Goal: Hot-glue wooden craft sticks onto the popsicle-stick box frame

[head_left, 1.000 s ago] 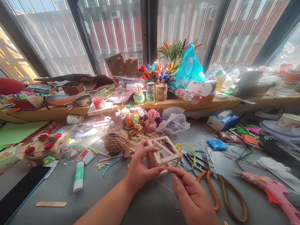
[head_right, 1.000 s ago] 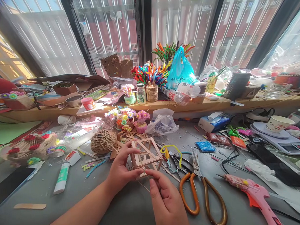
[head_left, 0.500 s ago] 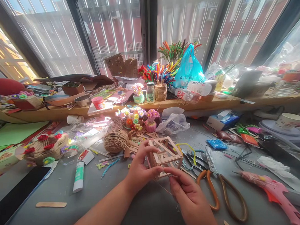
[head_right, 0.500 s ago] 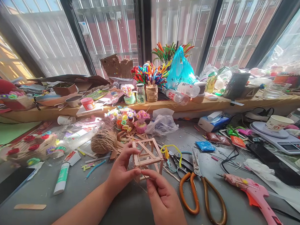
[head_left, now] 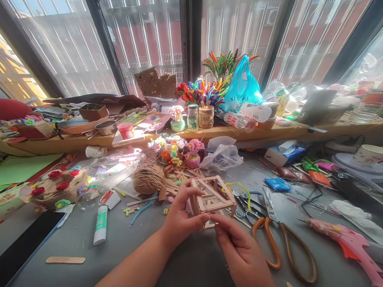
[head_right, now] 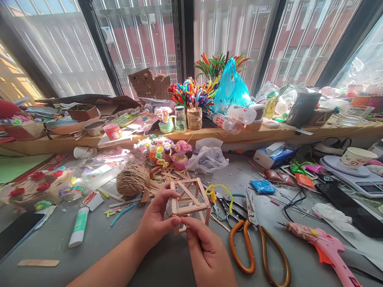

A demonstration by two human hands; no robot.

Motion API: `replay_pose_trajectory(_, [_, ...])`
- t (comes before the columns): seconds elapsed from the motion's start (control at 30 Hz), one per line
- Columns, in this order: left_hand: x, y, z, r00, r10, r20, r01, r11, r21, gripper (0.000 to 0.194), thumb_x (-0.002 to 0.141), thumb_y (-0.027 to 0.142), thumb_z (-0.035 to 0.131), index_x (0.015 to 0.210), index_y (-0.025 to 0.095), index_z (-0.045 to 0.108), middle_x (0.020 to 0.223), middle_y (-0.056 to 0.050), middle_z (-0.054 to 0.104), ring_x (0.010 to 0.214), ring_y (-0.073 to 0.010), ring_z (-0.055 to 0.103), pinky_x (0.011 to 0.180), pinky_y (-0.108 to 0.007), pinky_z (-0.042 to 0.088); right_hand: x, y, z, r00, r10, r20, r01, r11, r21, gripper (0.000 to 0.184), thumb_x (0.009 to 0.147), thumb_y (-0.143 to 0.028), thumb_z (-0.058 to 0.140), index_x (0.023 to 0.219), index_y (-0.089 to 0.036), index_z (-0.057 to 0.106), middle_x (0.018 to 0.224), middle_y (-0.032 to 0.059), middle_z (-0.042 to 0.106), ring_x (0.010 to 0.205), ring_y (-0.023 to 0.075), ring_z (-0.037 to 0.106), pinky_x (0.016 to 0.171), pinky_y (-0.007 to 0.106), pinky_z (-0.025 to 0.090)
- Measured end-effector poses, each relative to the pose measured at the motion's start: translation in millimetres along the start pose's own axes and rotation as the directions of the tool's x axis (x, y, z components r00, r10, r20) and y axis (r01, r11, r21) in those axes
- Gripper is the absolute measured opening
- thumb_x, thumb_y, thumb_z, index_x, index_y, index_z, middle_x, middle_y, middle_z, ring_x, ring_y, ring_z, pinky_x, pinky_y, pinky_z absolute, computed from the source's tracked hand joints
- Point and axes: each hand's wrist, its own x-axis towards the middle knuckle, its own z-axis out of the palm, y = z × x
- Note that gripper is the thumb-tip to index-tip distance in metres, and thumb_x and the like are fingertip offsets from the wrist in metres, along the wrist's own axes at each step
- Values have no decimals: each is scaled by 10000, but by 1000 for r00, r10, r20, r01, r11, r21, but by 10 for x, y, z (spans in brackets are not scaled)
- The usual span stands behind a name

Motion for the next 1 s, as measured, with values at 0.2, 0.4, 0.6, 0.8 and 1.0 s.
replay_pose_trajectory(0.2, [-28, -45, -6, 1000, -12, -9, 12, 1000, 8, 588, 805, 631, 862, 1256, 295, 691, 1514, -127, 503, 1507, -382, 446, 1253, -517, 338, 10, -6, -24, 998, -19, 60, 20, 1000, -23, 304, 1101, -375, 554, 1269, -332, 804, 1239, 53, 837, 1166, 251, 784, 1025, 325, 617])
replay_pose_trajectory(0.4, [-37, -33, -2, 1000, 10, 14, -10, 1000, 11, 587, 836, 624, 840, 1307, 313, 678, 1556, -124, 460, 1527, -386, 424, 1263, -534, 317, 22, 11, -71, 994, -48, 94, 52, 998, -42, 323, 1117, -334, 520, 1309, -318, 779, 1317, 66, 816, 1240, 243, 760, 1048, 311, 605])
replay_pose_trajectory(0.6, [-34, -16, 8, 999, 25, 26, -25, 1000, -4, 526, 842, 627, 834, 1218, 293, 679, 1526, -116, 479, 1492, -365, 460, 1226, -493, 377, -36, 43, -31, 996, -84, 28, 85, 993, -79, 308, 1103, -339, 550, 1304, -296, 779, 1333, 77, 811, 1210, 248, 775, 1037, 307, 611])
replay_pose_trajectory(0.8, [-27, -42, 26, 1000, -5, -27, 4, 999, -41, 636, 775, 748, 826, 1208, 299, 698, 1445, -111, 530, 1464, -371, 471, 1236, -508, 378, -59, 100, -1, 993, -106, 58, 110, 991, -78, 350, 1110, -308, 531, 1397, -327, 732, 1387, 48, 788, 1304, 245, 733, 1090, 327, 594])
replay_pose_trajectory(1.0, [-17, -8, 44, 999, -20, -49, 18, 999, -44, 636, 763, 762, 825, 1209, 323, 713, 1425, -107, 552, 1452, -380, 482, 1247, -542, 390, -20, 110, -34, 986, -126, 112, 138, 985, -102, 379, 1118, -262, 500, 1432, -341, 698, 1421, 39, 770, 1323, 228, 722, 1106, 311, 579])
